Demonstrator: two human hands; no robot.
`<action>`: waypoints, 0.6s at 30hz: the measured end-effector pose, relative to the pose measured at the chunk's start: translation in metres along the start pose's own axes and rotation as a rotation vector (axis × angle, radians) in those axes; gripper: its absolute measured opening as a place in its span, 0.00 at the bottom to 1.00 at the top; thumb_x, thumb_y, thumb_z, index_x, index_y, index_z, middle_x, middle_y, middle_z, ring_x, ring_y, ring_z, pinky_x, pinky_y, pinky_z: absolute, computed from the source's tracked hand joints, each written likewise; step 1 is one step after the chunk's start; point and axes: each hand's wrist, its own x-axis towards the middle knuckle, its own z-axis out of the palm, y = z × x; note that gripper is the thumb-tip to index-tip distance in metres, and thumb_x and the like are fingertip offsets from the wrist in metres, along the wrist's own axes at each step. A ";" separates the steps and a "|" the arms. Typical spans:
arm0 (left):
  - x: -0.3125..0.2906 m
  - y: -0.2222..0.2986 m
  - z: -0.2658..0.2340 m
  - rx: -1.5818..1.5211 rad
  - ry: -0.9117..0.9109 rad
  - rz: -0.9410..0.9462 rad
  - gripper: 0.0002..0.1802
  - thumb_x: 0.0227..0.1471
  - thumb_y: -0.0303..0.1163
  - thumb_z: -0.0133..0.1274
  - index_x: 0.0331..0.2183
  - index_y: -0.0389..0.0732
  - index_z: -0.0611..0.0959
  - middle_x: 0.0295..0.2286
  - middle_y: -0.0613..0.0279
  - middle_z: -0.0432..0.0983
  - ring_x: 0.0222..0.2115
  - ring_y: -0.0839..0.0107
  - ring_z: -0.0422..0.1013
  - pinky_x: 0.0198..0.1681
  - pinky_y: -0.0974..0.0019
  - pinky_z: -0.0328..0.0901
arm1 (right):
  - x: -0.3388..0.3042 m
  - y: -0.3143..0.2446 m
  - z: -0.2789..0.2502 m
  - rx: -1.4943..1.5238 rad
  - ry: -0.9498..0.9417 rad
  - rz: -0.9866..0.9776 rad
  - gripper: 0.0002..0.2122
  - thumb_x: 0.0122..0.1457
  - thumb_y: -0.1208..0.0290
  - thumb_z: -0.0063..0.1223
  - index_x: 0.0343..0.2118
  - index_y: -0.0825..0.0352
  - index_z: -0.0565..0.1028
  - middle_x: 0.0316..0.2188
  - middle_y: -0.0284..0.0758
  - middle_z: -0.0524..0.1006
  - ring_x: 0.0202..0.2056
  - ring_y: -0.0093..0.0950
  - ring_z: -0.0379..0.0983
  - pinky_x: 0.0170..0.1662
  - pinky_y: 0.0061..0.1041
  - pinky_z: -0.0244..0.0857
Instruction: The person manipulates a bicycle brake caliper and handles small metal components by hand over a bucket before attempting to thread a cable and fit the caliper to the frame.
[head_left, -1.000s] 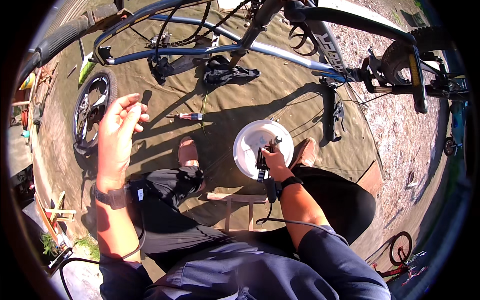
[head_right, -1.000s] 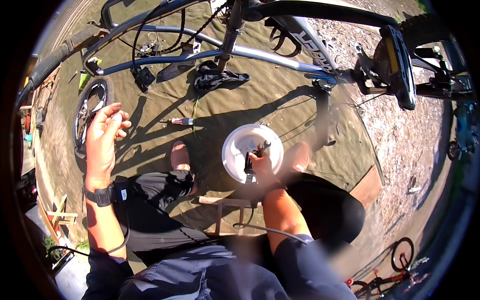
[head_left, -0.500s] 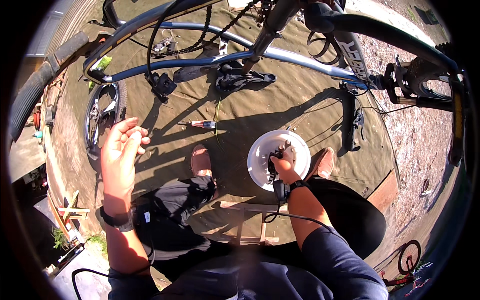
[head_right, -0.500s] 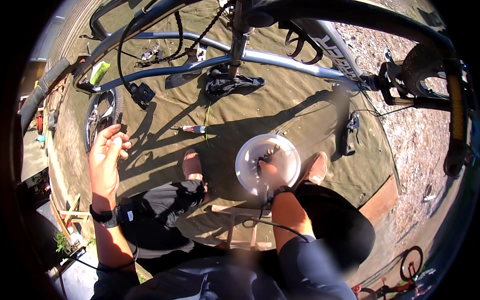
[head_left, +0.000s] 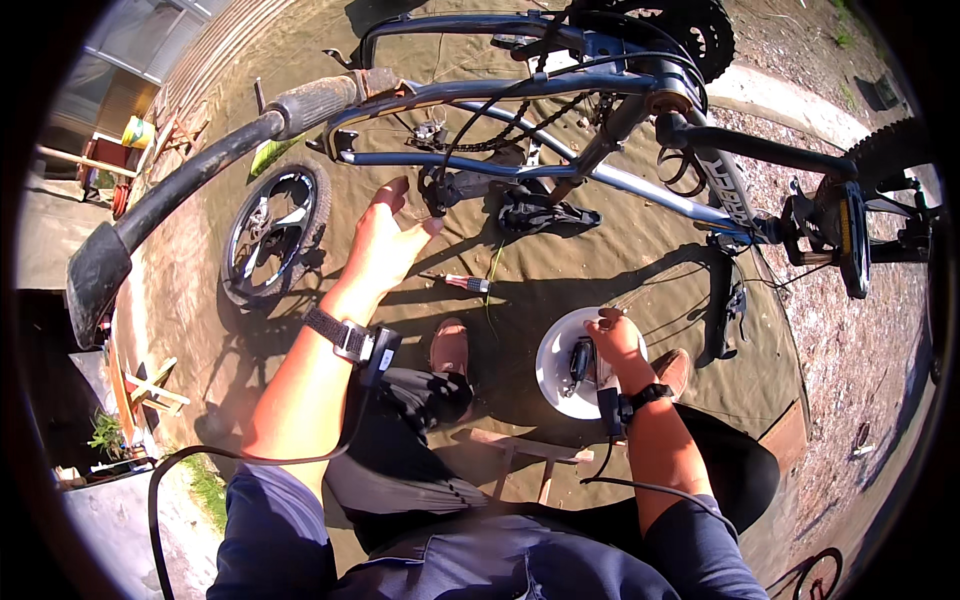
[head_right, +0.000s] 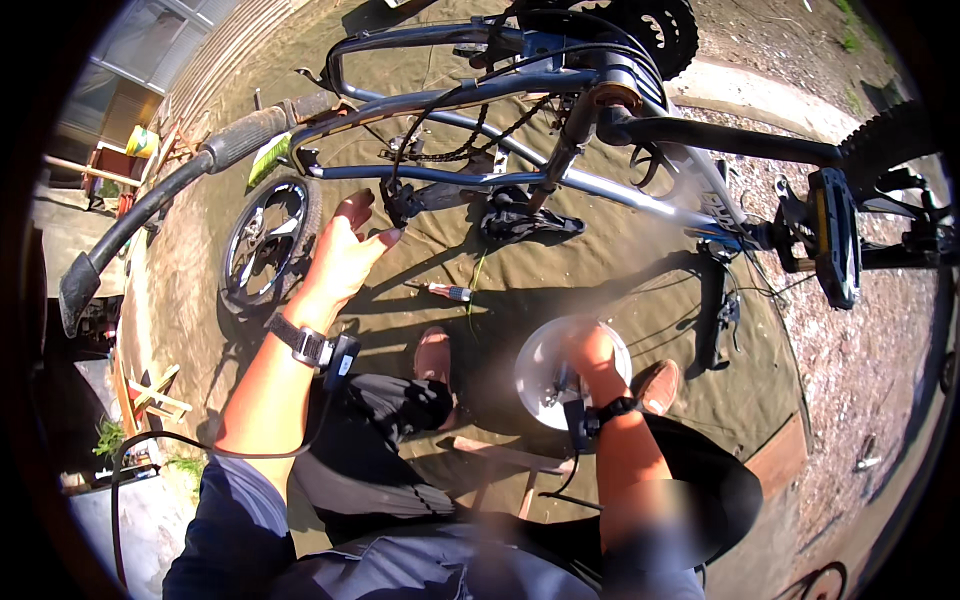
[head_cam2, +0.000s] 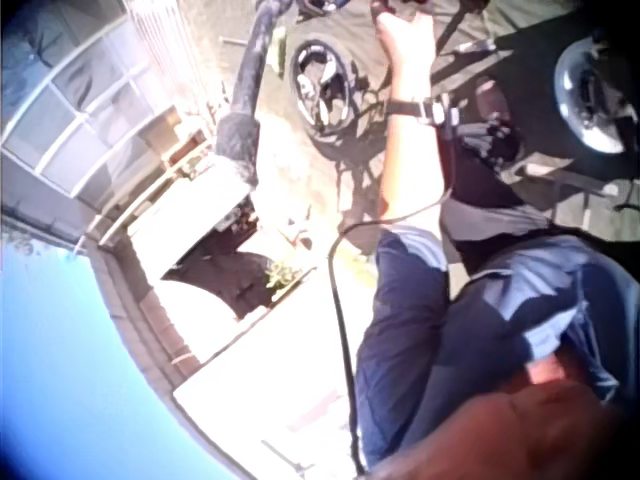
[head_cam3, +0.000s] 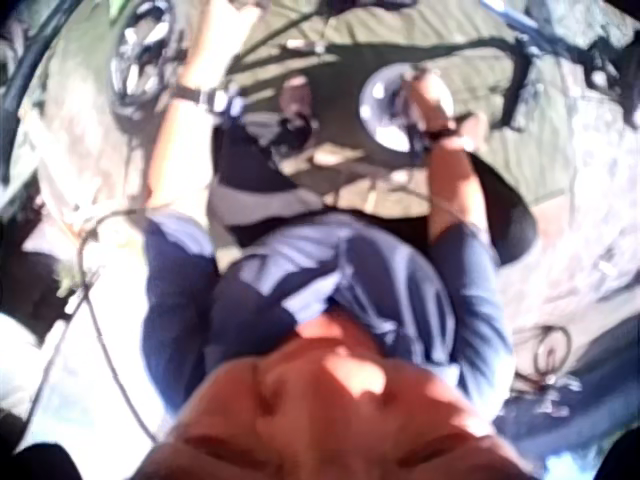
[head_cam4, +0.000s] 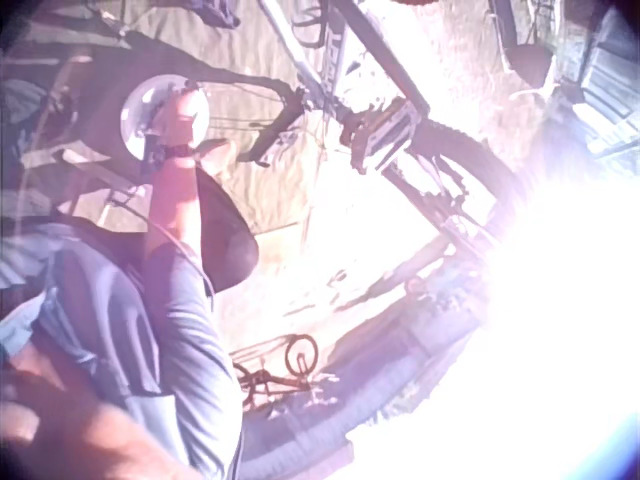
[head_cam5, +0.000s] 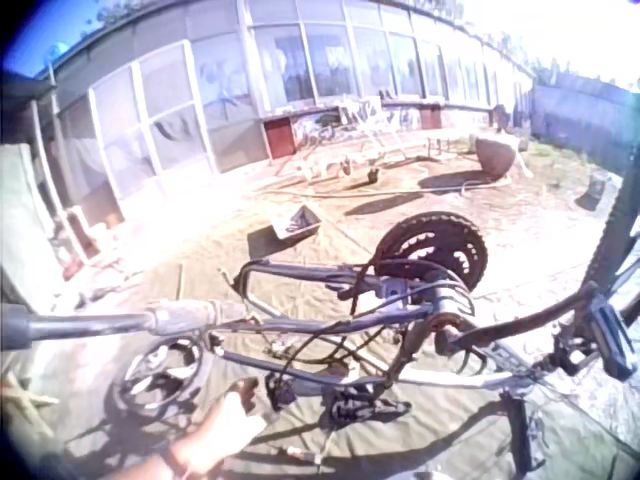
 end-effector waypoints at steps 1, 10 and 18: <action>-0.001 -0.008 0.001 -0.083 0.014 -0.005 0.41 0.51 0.28 0.66 0.63 0.32 0.65 0.60 0.43 0.66 0.62 0.53 0.63 0.63 0.53 0.60 | -0.012 -0.042 -0.020 -0.013 -0.034 -0.039 0.28 0.57 0.60 0.64 0.55 0.76 0.72 0.44 0.48 0.81 0.43 0.35 0.80 0.45 0.32 0.73; 0.008 -0.005 0.016 -0.427 -0.116 -0.052 0.33 0.48 0.20 0.66 0.55 0.32 0.72 0.43 0.59 0.79 0.45 0.70 0.75 0.51 0.68 0.69 | -0.089 -0.211 -0.137 -0.031 -0.134 -0.374 0.23 0.61 0.66 0.61 0.56 0.72 0.72 0.45 0.44 0.81 0.43 0.31 0.80 0.46 0.30 0.74; -0.065 0.013 0.007 -0.568 -0.320 -0.074 0.25 0.53 0.24 0.66 0.50 0.34 0.75 0.42 0.64 0.77 0.43 0.76 0.74 0.49 0.70 0.70 | -0.137 -0.247 -0.111 0.139 -0.264 -0.470 0.36 0.59 0.61 0.68 0.65 0.68 0.63 0.59 0.45 0.71 0.57 0.36 0.71 0.53 0.34 0.72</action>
